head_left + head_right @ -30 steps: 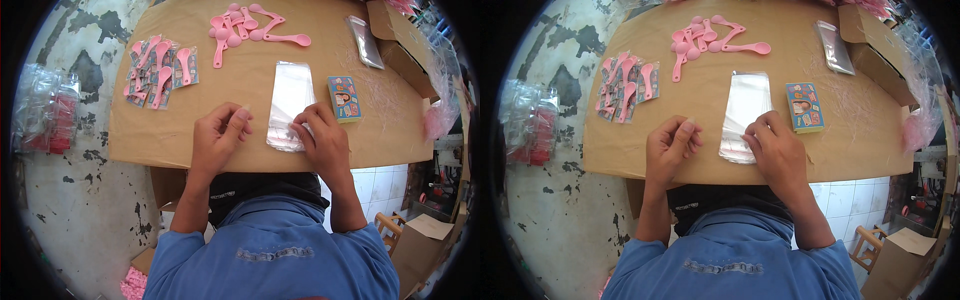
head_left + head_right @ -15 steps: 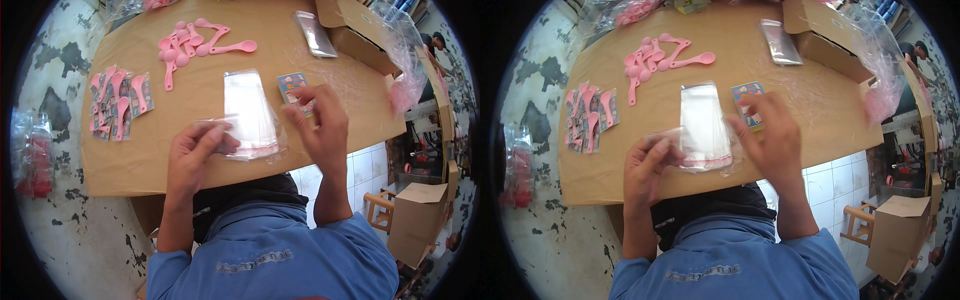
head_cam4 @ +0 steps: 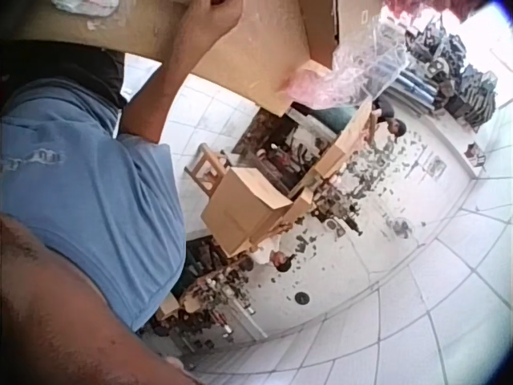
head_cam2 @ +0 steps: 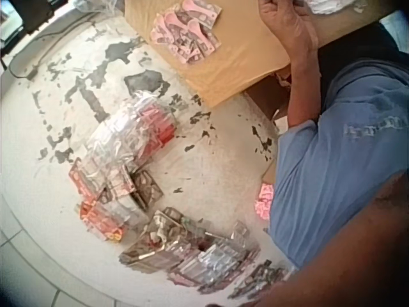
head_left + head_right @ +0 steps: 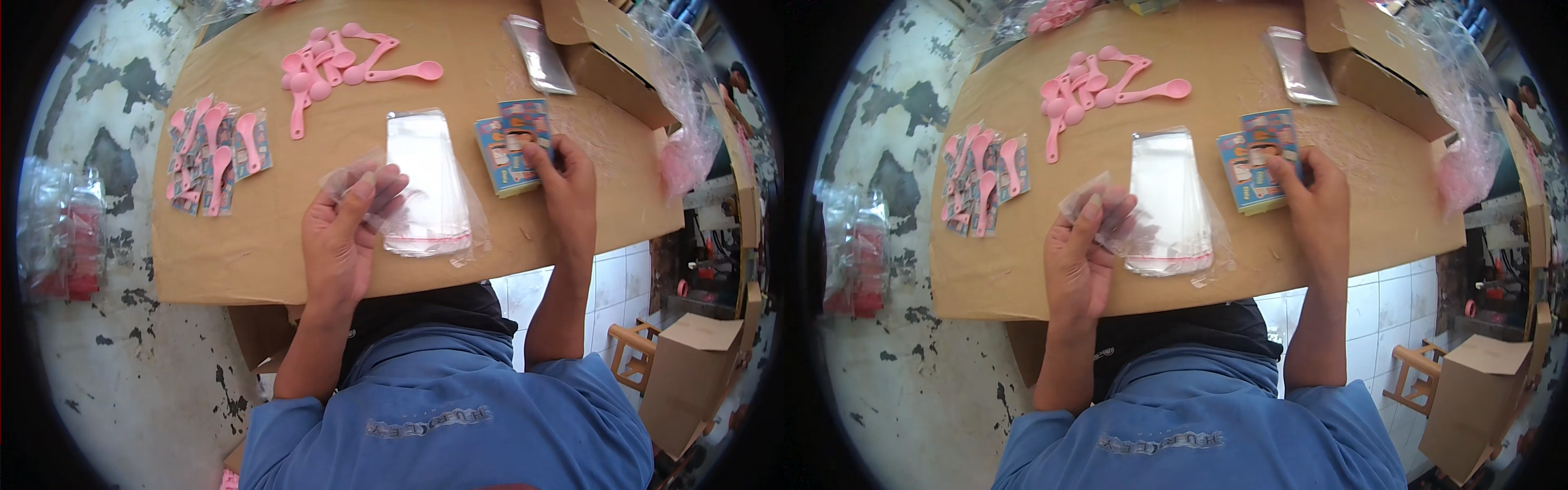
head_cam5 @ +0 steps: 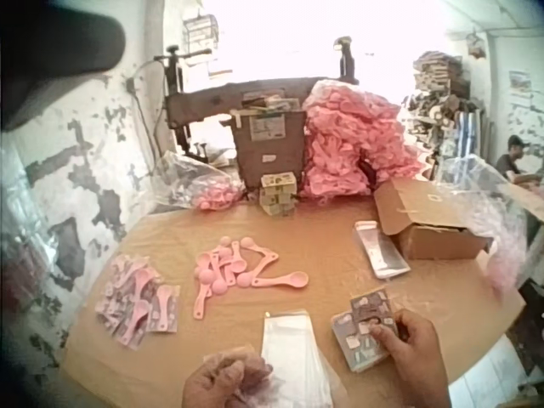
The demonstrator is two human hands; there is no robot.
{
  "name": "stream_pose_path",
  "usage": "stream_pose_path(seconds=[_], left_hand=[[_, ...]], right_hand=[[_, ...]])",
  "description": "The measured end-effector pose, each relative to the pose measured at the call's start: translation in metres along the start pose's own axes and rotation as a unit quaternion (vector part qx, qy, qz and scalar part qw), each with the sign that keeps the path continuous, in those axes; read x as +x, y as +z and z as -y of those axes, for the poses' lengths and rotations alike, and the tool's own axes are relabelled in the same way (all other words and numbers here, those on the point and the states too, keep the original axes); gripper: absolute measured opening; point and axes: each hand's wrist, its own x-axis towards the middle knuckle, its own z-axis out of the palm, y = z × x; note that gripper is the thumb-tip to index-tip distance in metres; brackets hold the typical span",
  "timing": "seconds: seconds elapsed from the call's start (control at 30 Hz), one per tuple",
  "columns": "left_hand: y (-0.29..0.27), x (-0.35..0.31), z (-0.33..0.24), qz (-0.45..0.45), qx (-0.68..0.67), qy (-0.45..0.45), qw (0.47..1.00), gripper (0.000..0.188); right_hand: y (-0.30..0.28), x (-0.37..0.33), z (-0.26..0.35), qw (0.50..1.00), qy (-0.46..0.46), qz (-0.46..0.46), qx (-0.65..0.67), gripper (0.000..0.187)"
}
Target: Placing pink plastic spoons and small stickers into plastic bags.
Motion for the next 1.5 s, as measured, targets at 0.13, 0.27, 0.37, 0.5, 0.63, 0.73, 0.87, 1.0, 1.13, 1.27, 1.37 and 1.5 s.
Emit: stream_pose_path(seconds=[0.13, 0.27, 0.37, 0.5, 0.63, 0.73, 0.87, 1.0, 1.13, 1.27, 1.37, 1.5], left_hand=[[0.003, 0.000, 0.004, -0.026, -0.054, -0.002, 0.998, 0.031], [-0.004, 0.001, 0.005, -0.023, -0.067, 0.011, 0.997, 0.033], [-0.003, 0.001, 0.000, -0.026, -0.075, 0.007, 0.997, 0.034], [-0.002, 0.002, -0.003, -0.024, -0.110, 0.001, 0.994, 0.037], [-0.001, 0.001, -0.001, -0.019, -0.104, 0.019, 0.994, 0.038], [0.004, -0.001, -0.001, -0.033, -0.076, 0.034, 0.996, 0.038], [0.005, -0.004, 0.000, -0.021, -0.070, 0.027, 0.997, 0.038], [0.003, -0.003, 0.004, -0.015, -0.067, 0.020, 0.997, 0.038], [0.016, -0.004, 0.003, 0.001, -0.049, 0.018, 0.999, 0.037], [0.014, -0.001, 0.008, -0.014, -0.057, 0.038, 0.998, 0.032], [0.016, 0.001, 0.016, -0.004, -0.047, 0.036, 0.998, 0.032], [0.022, -0.005, 0.028, 0.007, -0.018, 0.030, 0.999, 0.029]], right_hand=[[0.001, -0.003, -0.002, 0.968, -0.117, -0.148, -0.163, 0.023], [0.011, -0.008, 0.002, 0.977, -0.125, -0.169, -0.038, 0.022], [0.012, -0.013, 0.005, 0.976, -0.149, -0.157, 0.015, 0.022], [0.020, -0.043, 0.024, 0.996, -0.068, 0.011, 0.061, 0.020], [0.054, -0.065, 0.036, 0.990, -0.002, 0.129, 0.065, 0.018], [0.069, -0.068, 0.036, 0.973, 0.024, 0.144, 0.177, 0.020], [0.082, -0.070, 0.036, 0.974, 0.013, 0.118, 0.192, 0.021], [0.077, -0.070, 0.035, 0.969, 0.031, 0.191, 0.151, 0.021], [0.065, -0.063, 0.034, 0.964, 0.042, 0.229, 0.128, 0.022], [0.059, -0.061, 0.029, 0.961, 0.031, 0.201, 0.190, 0.023], [0.060, -0.058, 0.022, 0.960, 0.000, 0.164, 0.227, 0.023], [0.076, -0.058, 0.028, 0.954, -0.006, 0.147, 0.260, 0.020]])
